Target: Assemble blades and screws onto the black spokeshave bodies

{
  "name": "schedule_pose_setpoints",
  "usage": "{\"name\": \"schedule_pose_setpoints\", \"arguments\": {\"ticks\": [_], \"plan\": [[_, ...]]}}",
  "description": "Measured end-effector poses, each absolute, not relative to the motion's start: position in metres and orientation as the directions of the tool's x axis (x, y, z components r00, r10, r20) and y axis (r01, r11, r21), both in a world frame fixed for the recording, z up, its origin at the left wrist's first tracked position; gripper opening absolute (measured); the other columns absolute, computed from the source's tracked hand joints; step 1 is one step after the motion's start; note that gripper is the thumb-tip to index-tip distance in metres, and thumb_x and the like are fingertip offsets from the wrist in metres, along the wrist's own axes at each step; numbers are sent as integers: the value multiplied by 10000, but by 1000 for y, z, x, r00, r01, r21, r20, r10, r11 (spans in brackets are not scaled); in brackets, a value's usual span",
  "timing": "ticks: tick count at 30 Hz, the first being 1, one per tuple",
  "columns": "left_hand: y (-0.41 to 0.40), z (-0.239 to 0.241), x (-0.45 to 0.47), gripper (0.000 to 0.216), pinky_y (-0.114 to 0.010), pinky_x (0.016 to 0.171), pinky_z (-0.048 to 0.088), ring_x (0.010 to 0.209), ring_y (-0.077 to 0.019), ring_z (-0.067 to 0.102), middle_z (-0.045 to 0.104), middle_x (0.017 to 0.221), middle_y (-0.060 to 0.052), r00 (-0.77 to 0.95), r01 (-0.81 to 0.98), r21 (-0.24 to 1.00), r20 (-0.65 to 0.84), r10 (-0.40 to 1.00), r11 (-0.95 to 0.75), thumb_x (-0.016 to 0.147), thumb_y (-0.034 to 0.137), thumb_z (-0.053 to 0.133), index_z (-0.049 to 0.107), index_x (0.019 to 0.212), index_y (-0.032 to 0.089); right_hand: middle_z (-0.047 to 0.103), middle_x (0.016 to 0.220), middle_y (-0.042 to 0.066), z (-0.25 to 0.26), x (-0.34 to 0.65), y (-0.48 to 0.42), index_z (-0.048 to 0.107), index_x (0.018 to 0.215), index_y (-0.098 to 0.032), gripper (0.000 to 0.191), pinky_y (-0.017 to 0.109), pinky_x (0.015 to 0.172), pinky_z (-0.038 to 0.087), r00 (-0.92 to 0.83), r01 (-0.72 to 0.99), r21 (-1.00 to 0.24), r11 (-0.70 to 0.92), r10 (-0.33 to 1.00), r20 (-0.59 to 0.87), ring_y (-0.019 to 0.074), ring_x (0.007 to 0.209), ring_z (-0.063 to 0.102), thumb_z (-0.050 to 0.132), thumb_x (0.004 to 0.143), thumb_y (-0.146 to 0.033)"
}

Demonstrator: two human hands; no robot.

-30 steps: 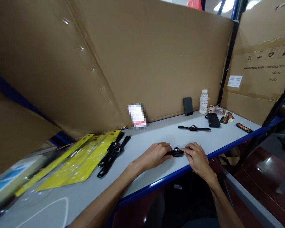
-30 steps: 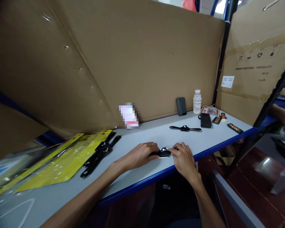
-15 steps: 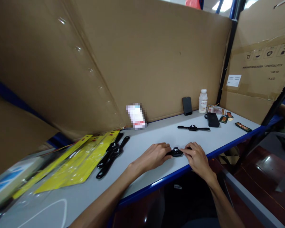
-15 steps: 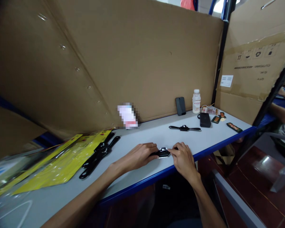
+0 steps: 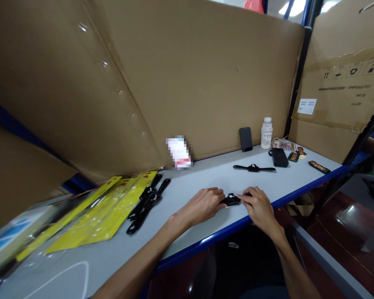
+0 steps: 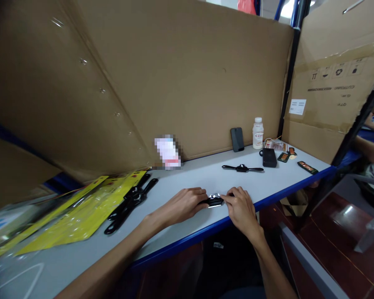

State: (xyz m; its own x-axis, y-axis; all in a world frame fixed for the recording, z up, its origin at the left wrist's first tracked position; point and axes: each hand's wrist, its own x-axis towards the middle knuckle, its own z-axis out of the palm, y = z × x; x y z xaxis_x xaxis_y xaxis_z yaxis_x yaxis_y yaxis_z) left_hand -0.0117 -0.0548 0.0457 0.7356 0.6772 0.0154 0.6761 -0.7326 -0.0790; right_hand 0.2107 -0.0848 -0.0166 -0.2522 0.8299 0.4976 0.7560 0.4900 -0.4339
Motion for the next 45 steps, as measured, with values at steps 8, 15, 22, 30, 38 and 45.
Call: {"name": "schedule_pose_setpoints", "arguments": {"ticks": [8,15,22,30,38,45], "plan": [[-57,51,-10,245,-316,719,470,880,-237,661,685,951,-81,697,716,-88,29,717,-692,1009,369,532,659,948,169,673,1002,36,-19,209,-85,748,1121,-310,302,368,860,478,-226,770,-424,476,826,517,212,965,581,595,930,-132],[-55,47,-6,331,-326,696,454,847,-245,671,679,919,-90,612,790,-138,117,782,-598,1068,342,367,608,928,163,660,958,33,-16,203,-89,730,1009,-256,183,364,859,463,-209,785,-415,459,828,521,215,943,578,613,921,-146],[-60,47,-1,325,-331,663,459,789,-270,701,710,822,-104,568,820,-131,67,820,-557,1033,360,423,616,849,174,659,940,45,-21,151,-114,628,935,-210,100,374,823,445,-172,815,-387,430,819,548,224,871,590,666,856,-163],[-61,44,0,239,-343,662,482,789,-283,718,728,851,-128,539,840,-109,52,841,-532,1002,261,432,602,877,150,647,992,68,-35,120,-128,583,971,-219,138,411,866,429,-95,827,-384,412,774,626,250,935,577,603,851,-153],[-60,43,-4,225,-300,646,463,758,-236,700,691,821,-87,568,823,-11,65,821,-568,1008,302,453,553,855,171,624,894,61,-41,113,-128,559,856,-224,75,381,803,419,-62,788,-386,479,686,725,239,894,550,544,862,-151],[-59,40,-8,164,-304,629,441,752,-236,681,675,837,-82,624,781,-35,69,778,-624,1006,231,445,514,866,178,599,826,44,-41,115,-126,549,810,-228,113,347,747,411,-67,771,-379,511,657,751,216,828,538,530,868,-132]]}}
